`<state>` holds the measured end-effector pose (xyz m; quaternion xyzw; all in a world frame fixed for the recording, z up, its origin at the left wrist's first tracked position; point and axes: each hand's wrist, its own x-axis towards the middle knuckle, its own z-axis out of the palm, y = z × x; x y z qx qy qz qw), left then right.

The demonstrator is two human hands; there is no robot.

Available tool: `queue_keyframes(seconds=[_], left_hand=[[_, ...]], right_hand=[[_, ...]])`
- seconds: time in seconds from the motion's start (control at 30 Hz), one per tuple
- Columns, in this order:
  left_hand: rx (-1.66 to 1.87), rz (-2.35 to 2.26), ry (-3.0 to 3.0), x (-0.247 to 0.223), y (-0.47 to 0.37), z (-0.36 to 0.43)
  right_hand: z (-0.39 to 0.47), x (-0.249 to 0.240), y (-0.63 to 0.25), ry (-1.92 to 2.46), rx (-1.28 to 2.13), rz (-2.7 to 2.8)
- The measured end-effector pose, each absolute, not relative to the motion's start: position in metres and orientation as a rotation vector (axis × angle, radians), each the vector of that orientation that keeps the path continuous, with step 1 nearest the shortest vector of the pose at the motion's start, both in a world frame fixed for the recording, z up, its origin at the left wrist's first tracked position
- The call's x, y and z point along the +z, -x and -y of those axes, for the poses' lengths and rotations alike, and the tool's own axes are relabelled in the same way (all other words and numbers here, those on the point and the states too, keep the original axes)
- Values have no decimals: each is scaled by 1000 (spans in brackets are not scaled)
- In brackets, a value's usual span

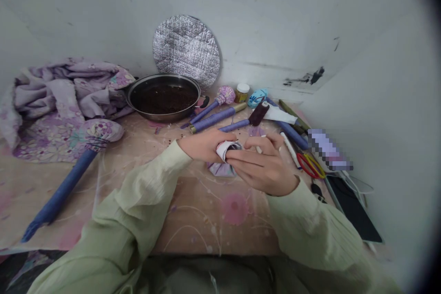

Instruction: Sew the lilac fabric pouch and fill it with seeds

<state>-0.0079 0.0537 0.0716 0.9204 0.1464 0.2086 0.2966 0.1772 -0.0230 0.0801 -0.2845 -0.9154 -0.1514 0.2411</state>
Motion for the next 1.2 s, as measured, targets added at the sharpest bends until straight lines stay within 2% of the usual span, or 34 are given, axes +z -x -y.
queue_keyframes(seconds=[0.17, 0.47, 1.2], left_hand=[[638, -382, -2431, 72, 9, -54], [729, -415, -2456, 72, 11, -53], [655, -538, -2552, 78, 10, -43]], right_hand=[[21, 88, -169, 845, -544, 2467], [20, 89, -166, 1018, -231, 2534], [18, 96, -160, 1076, -164, 2721]])
